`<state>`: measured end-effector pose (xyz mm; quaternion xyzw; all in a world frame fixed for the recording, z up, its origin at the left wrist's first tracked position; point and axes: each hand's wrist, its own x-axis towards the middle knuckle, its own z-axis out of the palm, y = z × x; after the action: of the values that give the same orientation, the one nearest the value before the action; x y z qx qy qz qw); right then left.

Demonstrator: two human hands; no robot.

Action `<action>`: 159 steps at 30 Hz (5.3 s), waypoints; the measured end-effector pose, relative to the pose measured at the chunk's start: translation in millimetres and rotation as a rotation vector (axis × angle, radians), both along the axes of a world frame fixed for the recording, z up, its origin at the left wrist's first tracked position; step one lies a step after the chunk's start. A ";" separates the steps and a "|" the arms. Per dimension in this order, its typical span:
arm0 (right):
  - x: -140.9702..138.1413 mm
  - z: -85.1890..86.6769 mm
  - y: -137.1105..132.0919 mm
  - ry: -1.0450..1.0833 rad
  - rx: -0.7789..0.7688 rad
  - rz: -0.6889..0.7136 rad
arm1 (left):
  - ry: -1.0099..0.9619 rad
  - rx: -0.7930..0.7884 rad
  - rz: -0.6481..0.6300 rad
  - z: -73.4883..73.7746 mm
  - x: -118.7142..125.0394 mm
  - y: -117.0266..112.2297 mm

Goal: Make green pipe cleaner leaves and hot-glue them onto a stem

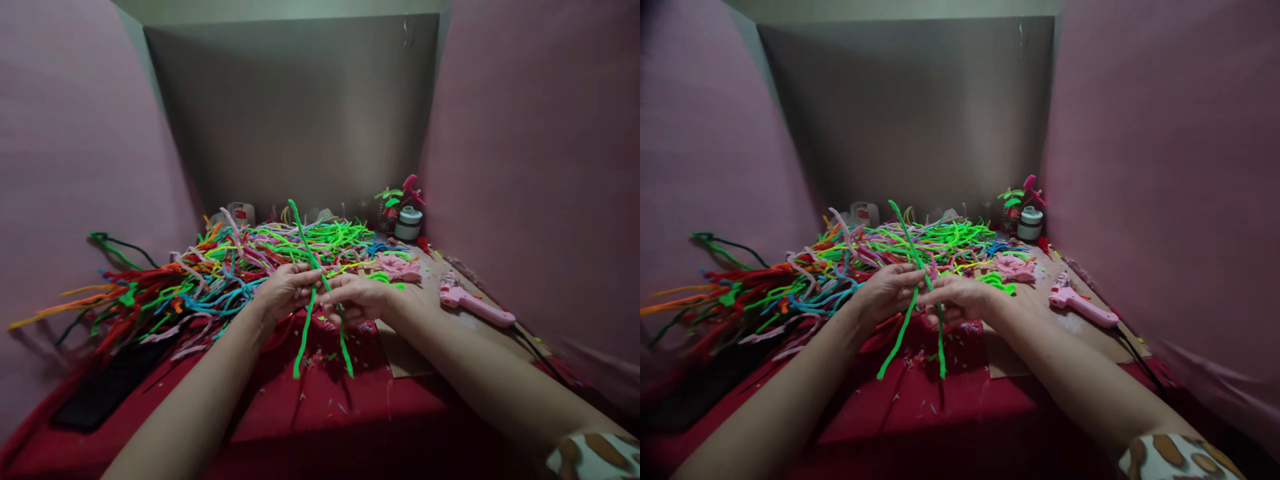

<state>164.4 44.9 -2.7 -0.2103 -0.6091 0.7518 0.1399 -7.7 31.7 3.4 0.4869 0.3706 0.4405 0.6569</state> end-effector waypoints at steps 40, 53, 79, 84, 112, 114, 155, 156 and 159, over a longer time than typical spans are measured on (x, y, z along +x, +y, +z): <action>-4.7 -15.4 4.5 0.506 -0.050 -0.754 | 0.011 0.030 0.249 -9.1 -3.6 -12.7; -1.0 -14.3 -4.3 0.647 -0.064 -0.469 | -0.151 -0.176 0.378 -8.8 5.1 -8.2; -16.7 -24.9 -13.7 0.463 -0.056 -0.604 | 0.056 0.103 0.201 -8.0 18.0 -27.4; -17.0 -28.7 -15.0 0.472 0.064 -0.577 | 0.085 0.075 0.214 -9.5 15.8 -23.1; -10.8 -27.0 -10.5 0.506 0.251 -0.418 | 0.060 0.022 0.122 -1.1 4.4 -24.7; -9.8 -26.4 -10.7 0.492 0.248 -0.413 | 0.054 0.021 0.116 -1.8 4.0 -24.4; -9.7 3.0 -20.9 0.200 1.069 -0.751 | 0.366 0.531 0.317 16.0 15.1 -40.3; -11.2 2.7 -20.6 0.197 1.152 -0.760 | 0.350 0.553 0.331 16.7 15.9 -40.6; -16.1 6.2 -22.8 0.134 1.279 -0.779 | 0.292 0.676 0.460 18.8 19.7 -43.9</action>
<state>148.3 22.1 3.5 -0.2420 -0.7988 0.1584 0.5276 12.0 -12.2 22.2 0.6365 0.3937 0.5985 0.2858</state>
